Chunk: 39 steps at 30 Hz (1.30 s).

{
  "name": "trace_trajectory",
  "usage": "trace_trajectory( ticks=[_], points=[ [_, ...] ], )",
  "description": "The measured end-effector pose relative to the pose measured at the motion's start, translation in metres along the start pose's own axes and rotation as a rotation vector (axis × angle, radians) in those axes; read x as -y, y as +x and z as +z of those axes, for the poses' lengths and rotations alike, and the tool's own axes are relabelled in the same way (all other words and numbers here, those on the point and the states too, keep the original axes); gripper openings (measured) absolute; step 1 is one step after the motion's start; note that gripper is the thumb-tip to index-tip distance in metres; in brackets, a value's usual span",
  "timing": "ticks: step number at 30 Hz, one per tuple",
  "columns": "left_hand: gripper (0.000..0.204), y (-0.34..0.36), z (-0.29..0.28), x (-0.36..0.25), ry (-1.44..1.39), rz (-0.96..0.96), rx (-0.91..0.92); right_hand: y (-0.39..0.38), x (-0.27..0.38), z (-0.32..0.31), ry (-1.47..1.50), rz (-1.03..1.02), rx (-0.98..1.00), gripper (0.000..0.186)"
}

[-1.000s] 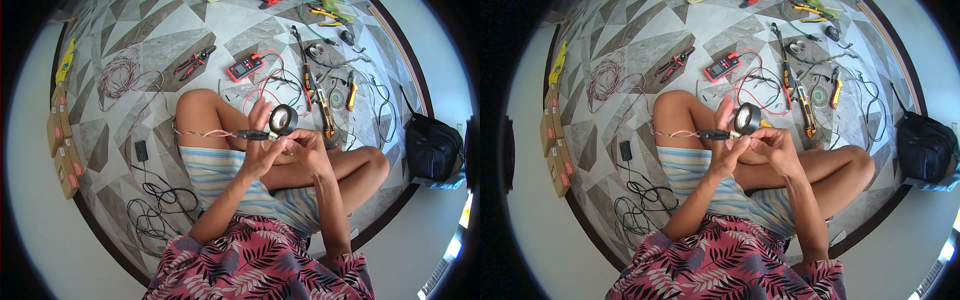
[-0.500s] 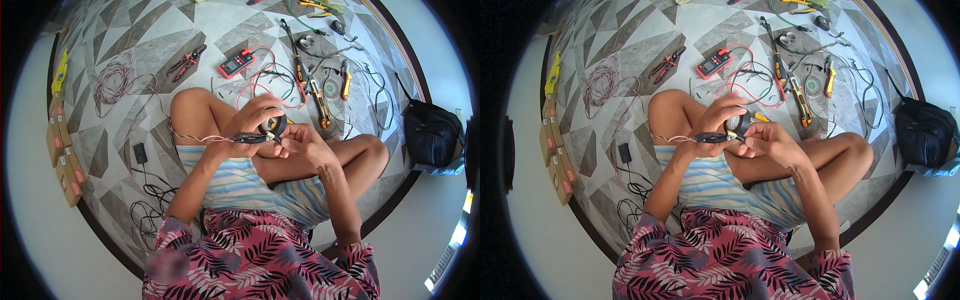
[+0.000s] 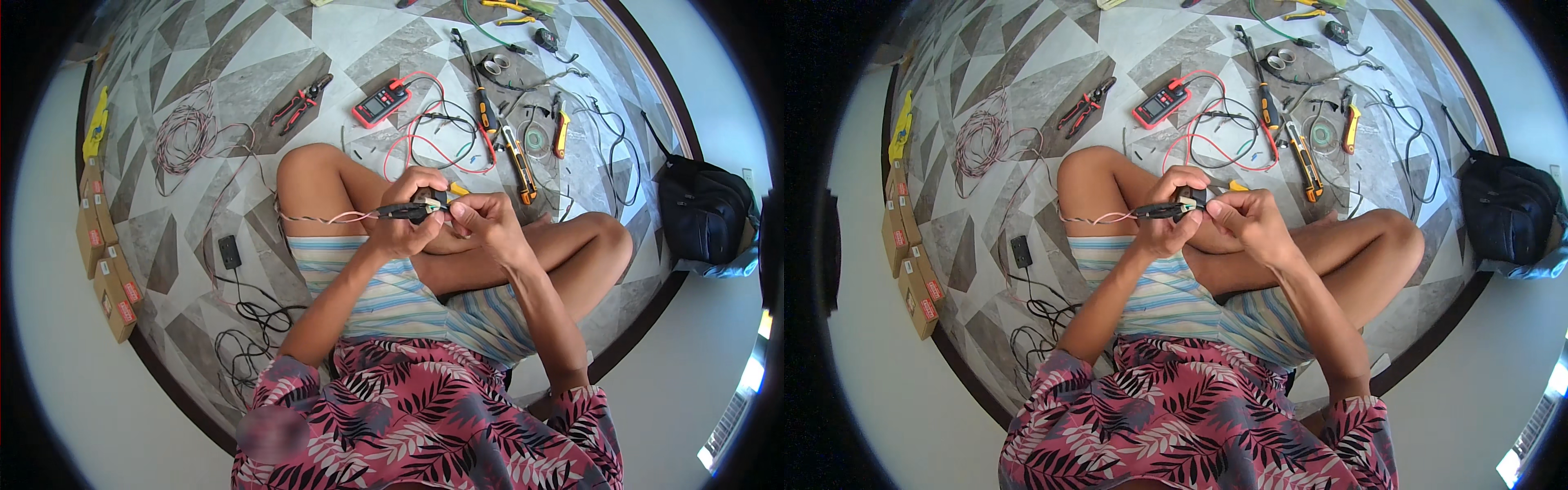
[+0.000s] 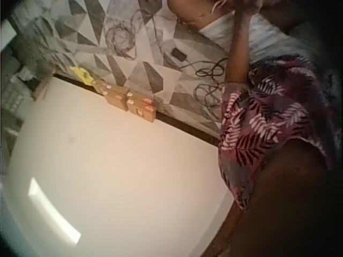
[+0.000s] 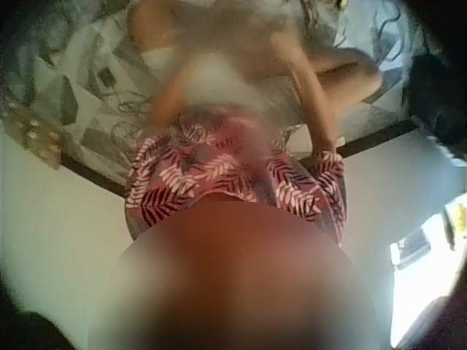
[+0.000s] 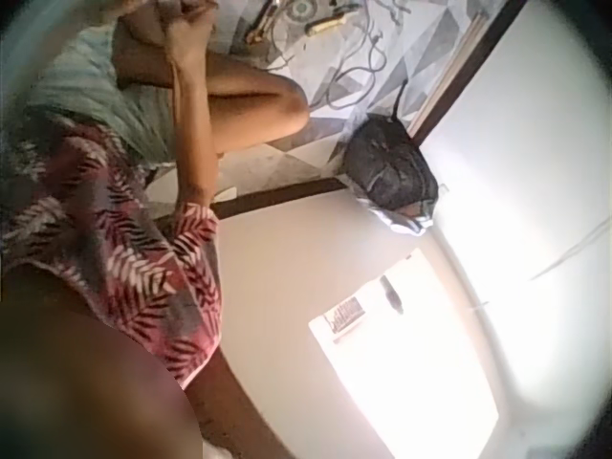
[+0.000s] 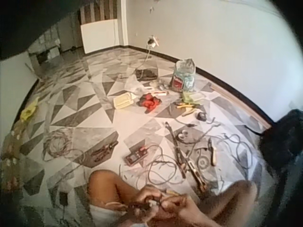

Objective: Wiring electrical components and securing connections with tape.

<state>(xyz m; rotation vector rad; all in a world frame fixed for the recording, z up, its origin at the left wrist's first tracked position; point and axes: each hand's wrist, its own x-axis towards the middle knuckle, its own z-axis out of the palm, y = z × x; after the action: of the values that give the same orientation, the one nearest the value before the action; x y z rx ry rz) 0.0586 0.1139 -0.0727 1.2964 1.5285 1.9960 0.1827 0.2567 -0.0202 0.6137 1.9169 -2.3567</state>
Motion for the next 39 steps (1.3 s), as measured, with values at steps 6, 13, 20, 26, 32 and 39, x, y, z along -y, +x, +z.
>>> trace_trajectory(
  ticks=[6, 13, 20, 26, 32, 39],
  points=[
    [0.055, -0.012, 0.014, -0.007, -0.342, -0.15, -0.161, 0.001, 0.006, -0.002, -0.015, -0.003, -0.035, 0.031],
    [0.028, -0.023, 0.001, -0.11, 0.392, -0.648, 0.075, 0.001, 0.004, -0.006, -0.061, 0.011, -0.068, 0.03],
    [0.019, 0.046, -0.023, -0.089, 0.9, 0.055, 0.213, 0.009, 0.007, 0.0, -0.08, -0.031, -0.048, 0.028],
    [0.017, 0.035, -0.03, -0.064, 0.972, 0.297, 0.298, 0.009, 0.006, 0.0, -0.055, 0.013, -0.046, 0.03],
    [0.017, 0.033, -0.031, -0.054, 0.886, 0.424, 0.326, 0.007, 0.005, -0.006, 0.028, -0.003, -0.005, 0.031],
    [0.021, 0.039, -0.041, -0.056, 0.836, 0.438, 0.386, 0.007, 0.008, -0.002, -0.065, -0.081, -0.012, 0.026]
  ],
)
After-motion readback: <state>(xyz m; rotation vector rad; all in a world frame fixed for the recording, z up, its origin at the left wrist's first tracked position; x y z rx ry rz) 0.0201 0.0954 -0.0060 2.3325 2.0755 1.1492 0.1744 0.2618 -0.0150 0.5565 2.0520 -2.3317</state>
